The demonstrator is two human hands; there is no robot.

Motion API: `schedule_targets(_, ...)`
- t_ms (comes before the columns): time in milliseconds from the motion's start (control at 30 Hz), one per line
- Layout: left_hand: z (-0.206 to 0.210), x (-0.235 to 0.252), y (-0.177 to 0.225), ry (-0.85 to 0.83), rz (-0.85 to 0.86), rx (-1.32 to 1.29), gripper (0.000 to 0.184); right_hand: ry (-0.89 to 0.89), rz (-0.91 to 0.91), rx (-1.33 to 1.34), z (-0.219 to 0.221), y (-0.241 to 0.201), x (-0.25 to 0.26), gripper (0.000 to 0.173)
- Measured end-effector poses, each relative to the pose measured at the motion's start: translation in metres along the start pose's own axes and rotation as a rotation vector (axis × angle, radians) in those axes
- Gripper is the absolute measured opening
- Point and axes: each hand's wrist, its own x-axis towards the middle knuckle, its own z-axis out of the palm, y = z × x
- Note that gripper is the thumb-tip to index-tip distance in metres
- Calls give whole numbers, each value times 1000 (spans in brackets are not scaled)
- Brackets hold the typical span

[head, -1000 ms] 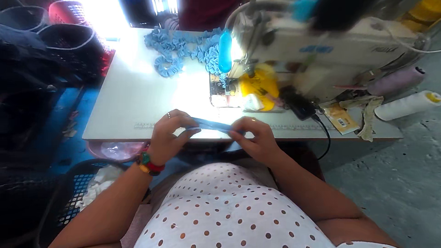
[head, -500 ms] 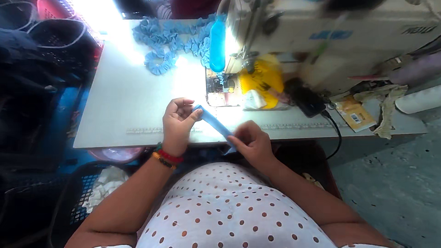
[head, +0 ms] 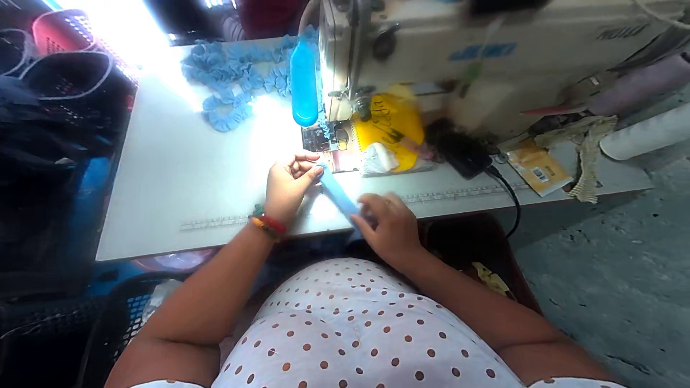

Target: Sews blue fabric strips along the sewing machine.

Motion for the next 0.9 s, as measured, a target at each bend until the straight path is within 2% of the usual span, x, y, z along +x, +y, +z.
schedule_targets(100, -1, 28, -11, -93, -10, 348, 22, -67, -189, -98, -1, 12, 25, 45)
schedule_targets(167, 2, 44, -10, -137, -38, 580, 19, -183, -297, -183, -1, 22, 45, 55)
schedule_targets(267, 8, 62, -11, -176, 0, 803, 20, -314, -395, -253, 6, 33, 65, 55)
schedule_targets(367, 9, 72, -19, -123, 62, 852, 29, -382, -386, -235, 11, 39, 70, 57)
schedule_targets(467, 6, 64, -19, -105, 186, 877, 22, -374, -354, -192, 15, 41, 67, 57)
schedule_targets(567, -1, 44, -20, -232, 458, 1026, 26, -378, -306, -184, 14, 36, 66, 57)
schedule_targets(633, -4, 34, -23, -298, 534, 1142, 30, -366, -282, -200, 15, 32, 65, 57)
schedule_targets(733, -4, 36, -25, -297, 558, 1209, 32, -345, -245, -240, 19, 26, 67, 55)
schedule_targets(900, 0, 56, -27, -315, 461, 1229, 36, -328, -185, -280, 23, 26, 80, 55)
